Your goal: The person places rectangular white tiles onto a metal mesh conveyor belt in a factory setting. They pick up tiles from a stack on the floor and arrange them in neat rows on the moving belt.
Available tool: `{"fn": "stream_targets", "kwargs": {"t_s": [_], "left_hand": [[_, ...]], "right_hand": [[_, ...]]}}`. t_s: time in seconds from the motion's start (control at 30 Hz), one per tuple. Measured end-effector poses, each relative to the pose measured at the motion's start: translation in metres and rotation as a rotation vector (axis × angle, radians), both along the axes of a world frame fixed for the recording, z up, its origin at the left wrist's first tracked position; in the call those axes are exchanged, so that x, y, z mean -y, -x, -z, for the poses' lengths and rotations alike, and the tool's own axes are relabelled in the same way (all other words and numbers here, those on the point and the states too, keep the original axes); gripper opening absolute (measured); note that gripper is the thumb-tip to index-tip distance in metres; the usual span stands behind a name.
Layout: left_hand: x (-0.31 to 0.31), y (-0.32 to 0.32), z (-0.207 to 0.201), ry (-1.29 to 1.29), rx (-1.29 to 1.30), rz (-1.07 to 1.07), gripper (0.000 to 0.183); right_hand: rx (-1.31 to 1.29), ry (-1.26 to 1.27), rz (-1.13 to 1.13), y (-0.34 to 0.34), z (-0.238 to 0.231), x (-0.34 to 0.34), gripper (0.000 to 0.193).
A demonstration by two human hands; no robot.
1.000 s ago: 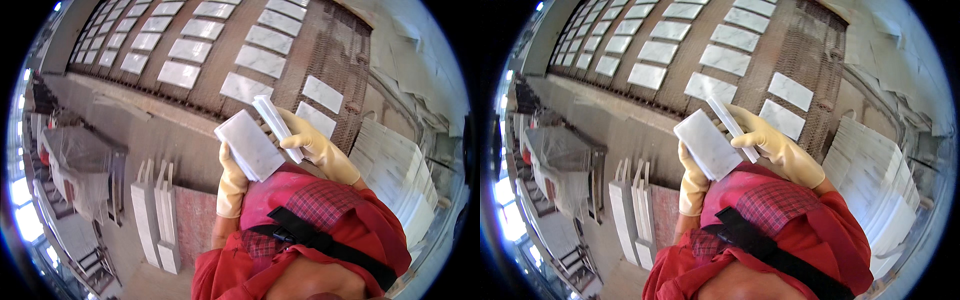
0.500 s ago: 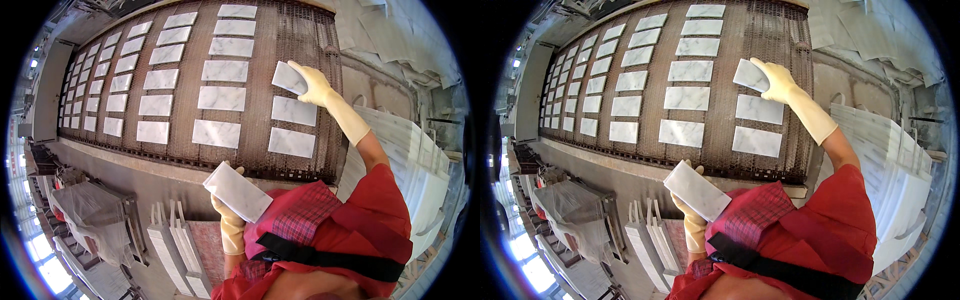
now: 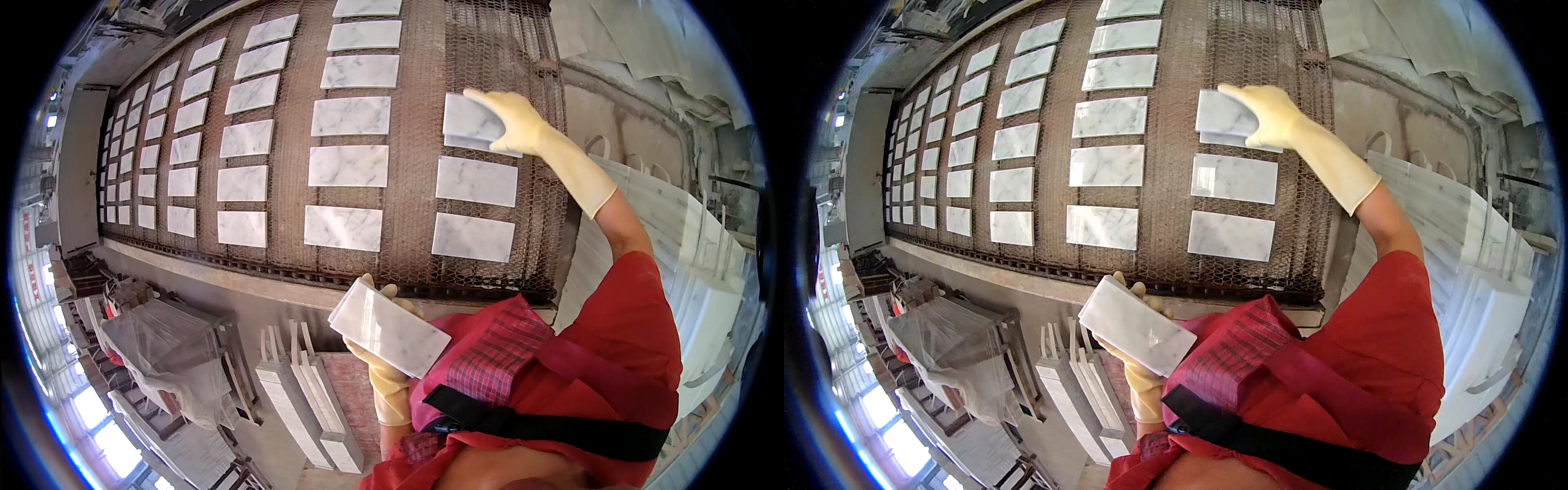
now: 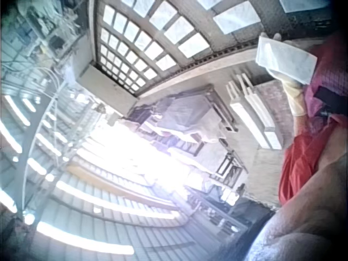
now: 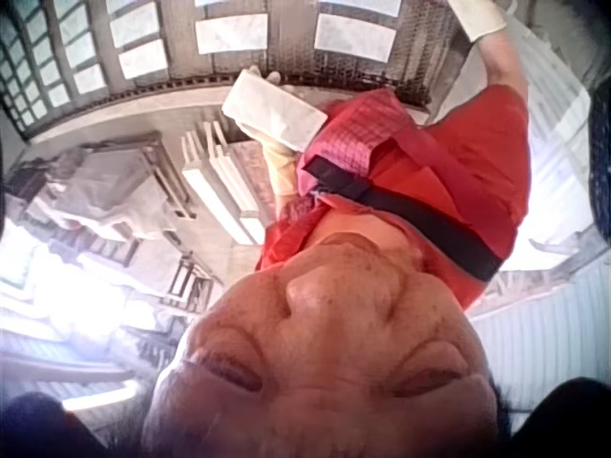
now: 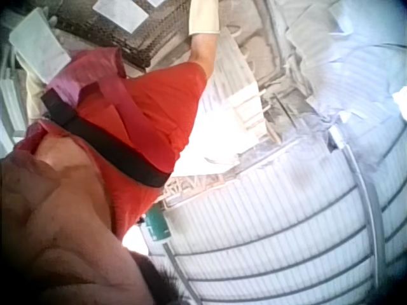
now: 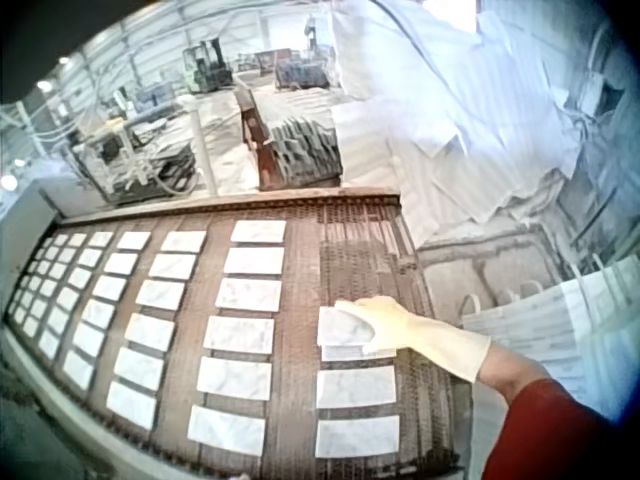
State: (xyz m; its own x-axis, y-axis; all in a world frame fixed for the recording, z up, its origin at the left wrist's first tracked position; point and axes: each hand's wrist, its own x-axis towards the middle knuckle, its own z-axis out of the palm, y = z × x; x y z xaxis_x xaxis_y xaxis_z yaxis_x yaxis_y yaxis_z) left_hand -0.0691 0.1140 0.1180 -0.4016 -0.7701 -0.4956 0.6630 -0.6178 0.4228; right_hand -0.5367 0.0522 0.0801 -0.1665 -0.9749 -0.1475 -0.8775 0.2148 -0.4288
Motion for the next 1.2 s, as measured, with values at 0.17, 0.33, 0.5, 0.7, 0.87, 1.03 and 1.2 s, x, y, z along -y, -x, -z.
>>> {"fn": "stream_targets", "kwargs": {"t_s": [0.17, 0.33, 0.5, 0.7, 0.87, 1.03, 1.2], "left_hand": [[0.003, -0.004, 0.006, 0.005, -0.096, 0.058, 0.082], [0.003, 0.011, -0.011, -0.066, -0.001, 0.042, 0.080], [0.007, 0.019, -0.014, -0.054, 0.146, 0.056, 0.088], [0.014, 0.032, -0.014, 0.016, 0.203, 0.141, 0.092], [0.032, 0.045, -0.002, 0.090, 0.254, 0.269, 0.099], [0.038, 0.050, 0.016, 0.043, 0.203, 0.302, 0.095], [0.034, 0.049, 0.025, 0.008, 0.207, 0.330, 0.100]], "right_hand": [[-0.131, 0.026, 0.056, 0.030, -0.008, 0.035, 0.113], [-0.282, -0.131, 0.068, 0.050, 0.012, 0.054, 0.108], [-0.341, -0.152, 0.067, 0.045, 0.002, 0.050, 0.099], [0.227, 0.149, -0.067, -0.062, -0.044, -0.007, 0.086], [0.640, 0.041, -0.302, -0.208, -0.074, -0.083, 0.117], [0.572, 0.018, 0.054, -0.241, -0.060, -0.081, 0.124], [0.537, 0.087, 0.082, -0.244, -0.041, -0.093, 0.130]]}}
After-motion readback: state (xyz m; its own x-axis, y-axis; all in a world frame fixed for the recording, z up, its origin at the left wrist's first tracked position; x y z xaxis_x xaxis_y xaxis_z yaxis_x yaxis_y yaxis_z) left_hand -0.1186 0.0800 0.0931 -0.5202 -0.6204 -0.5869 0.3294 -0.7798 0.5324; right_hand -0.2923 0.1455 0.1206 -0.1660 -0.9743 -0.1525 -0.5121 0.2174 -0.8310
